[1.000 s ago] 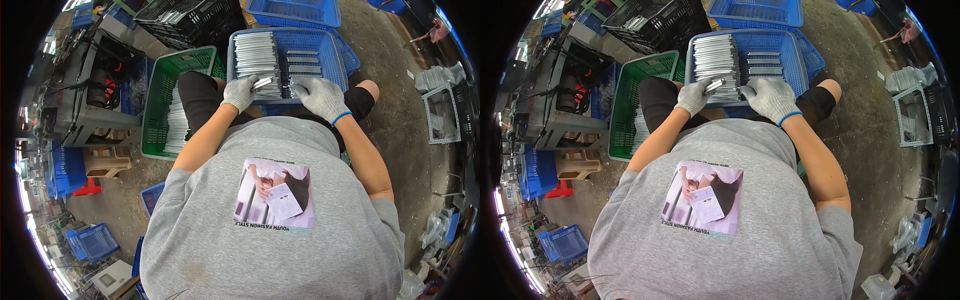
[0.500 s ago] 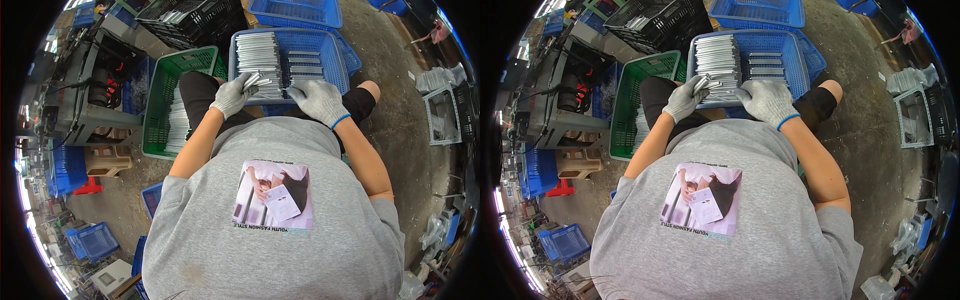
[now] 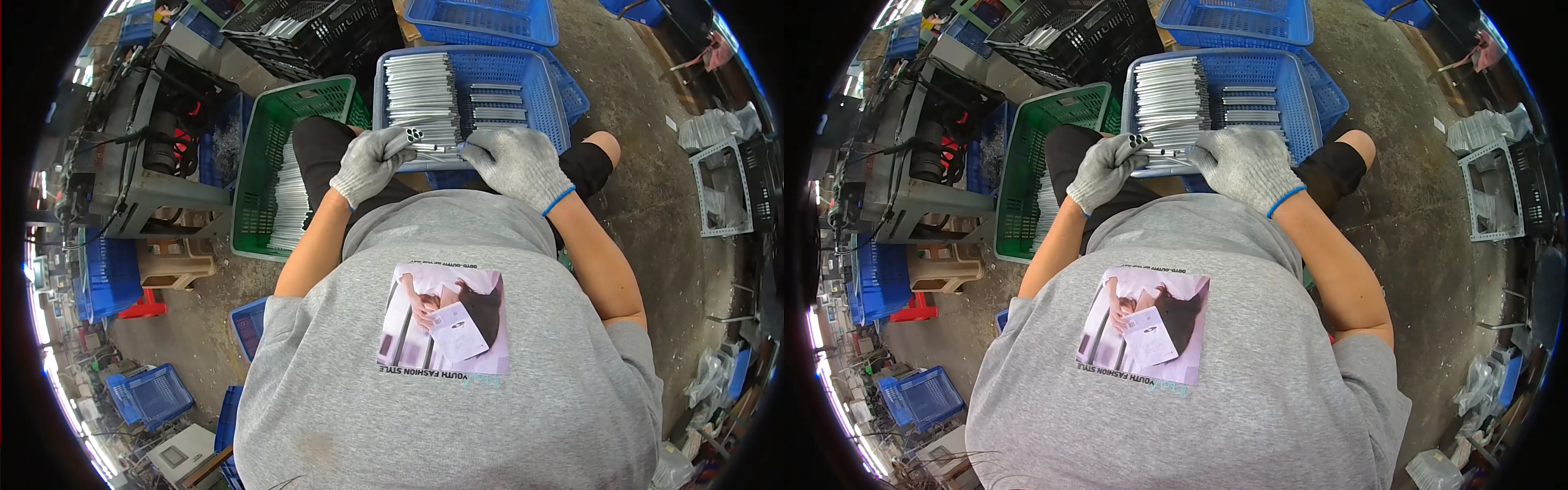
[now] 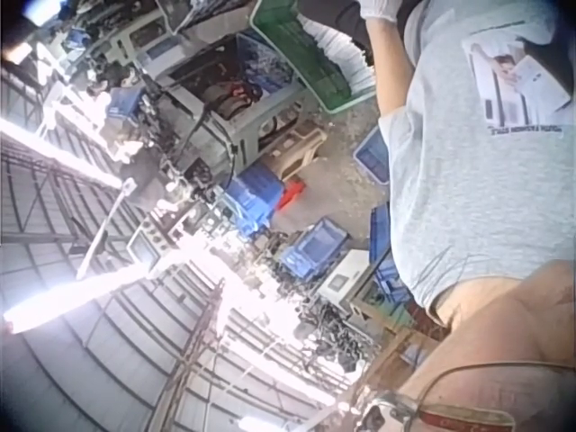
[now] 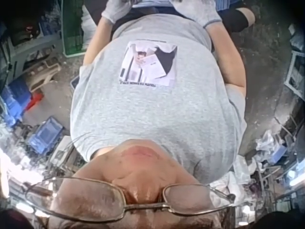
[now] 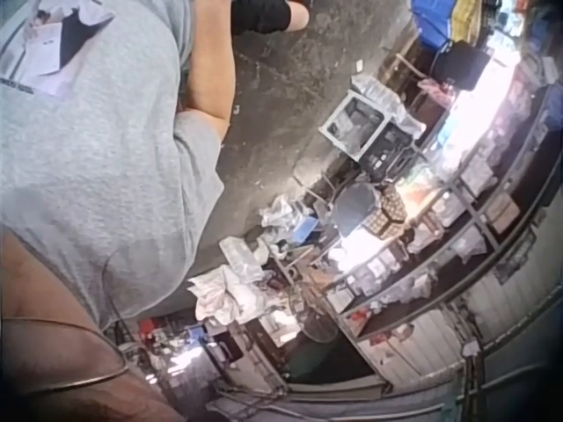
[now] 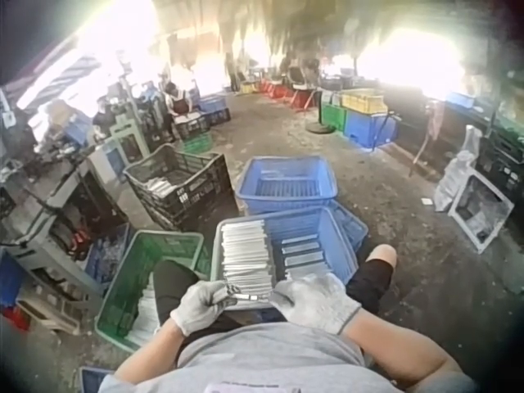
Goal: Inspecting small metal components and sorting them into blue plastic crates.
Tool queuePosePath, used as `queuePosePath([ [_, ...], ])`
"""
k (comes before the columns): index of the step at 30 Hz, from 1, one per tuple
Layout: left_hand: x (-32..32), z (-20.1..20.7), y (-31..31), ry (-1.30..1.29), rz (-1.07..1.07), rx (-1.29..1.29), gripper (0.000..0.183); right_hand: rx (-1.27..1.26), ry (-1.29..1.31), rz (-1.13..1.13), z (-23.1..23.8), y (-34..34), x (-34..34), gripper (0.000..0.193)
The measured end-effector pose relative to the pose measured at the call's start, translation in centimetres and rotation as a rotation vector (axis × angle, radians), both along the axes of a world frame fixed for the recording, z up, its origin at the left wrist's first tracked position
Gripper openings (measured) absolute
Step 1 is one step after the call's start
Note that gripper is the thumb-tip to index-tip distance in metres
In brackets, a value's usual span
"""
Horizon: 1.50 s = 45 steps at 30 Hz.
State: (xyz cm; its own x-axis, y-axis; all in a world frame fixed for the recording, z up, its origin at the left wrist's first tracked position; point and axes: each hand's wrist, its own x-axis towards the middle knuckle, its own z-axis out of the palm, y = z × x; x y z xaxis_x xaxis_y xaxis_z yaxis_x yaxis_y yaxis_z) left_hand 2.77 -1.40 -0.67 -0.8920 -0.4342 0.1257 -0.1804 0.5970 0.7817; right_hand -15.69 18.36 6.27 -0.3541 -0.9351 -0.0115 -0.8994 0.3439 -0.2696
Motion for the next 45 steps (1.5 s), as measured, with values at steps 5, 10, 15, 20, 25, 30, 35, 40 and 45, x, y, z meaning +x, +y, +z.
queuePosePath([
  [5, 0.0, 0.1, 0.0, 0.016, -0.045, -0.218, 0.014, -0.004, 0.023, 0.009, 0.1, -0.2, 0.0, 0.03],
  [10, -0.2, 0.9, 1.1, 0.2, 0.043, -0.442, 0.013, 0.06, 0.045, 0.064, 0.2, -0.1, 0.1, 0.031],
  [15, -0.4, 1.3, 1.0, 0.247, 0.012, -0.506, 0.016, 0.018, -0.069, 0.023, 0.9, -0.3, -0.3, 0.031],
  [20, -0.3, 0.9, 0.6, 0.257, -0.017, -0.494, 0.029, 0.082, -0.007, 0.05, 0.2, -0.5, -0.3, 0.03],
  [25, -0.2, 0.4, 0.5, 0.272, -0.005, -0.509, 0.029, 0.1, -0.113, 0.035, 1.4, -0.8, -0.2, 0.03],
  [30, -0.1, 0.8, 0.6, 0.216, 0.012, -0.405, 0.022, 0.102, -0.107, -0.016, 0.4, -1.0, -0.6, 0.03],
  [35, -0.2, -1.1, 0.0, 0.283, 0.024, -0.455, 0.02, 0.08, -0.193, 0.074, -0.7, -0.9, -0.9, 0.032],
  [40, -1.5, -0.9, 0.0, 0.194, 0.126, -0.486, 0.018, 0.05, -0.22, -0.103, -1.4, -1.3, -1.7, 0.034],
  [45, -3.2, -5.3, -1.4, -0.223, 0.181, -0.493, 0.018, 0.079, -0.141, -0.149, -3.1, -0.5, -1.7, 0.035],
])
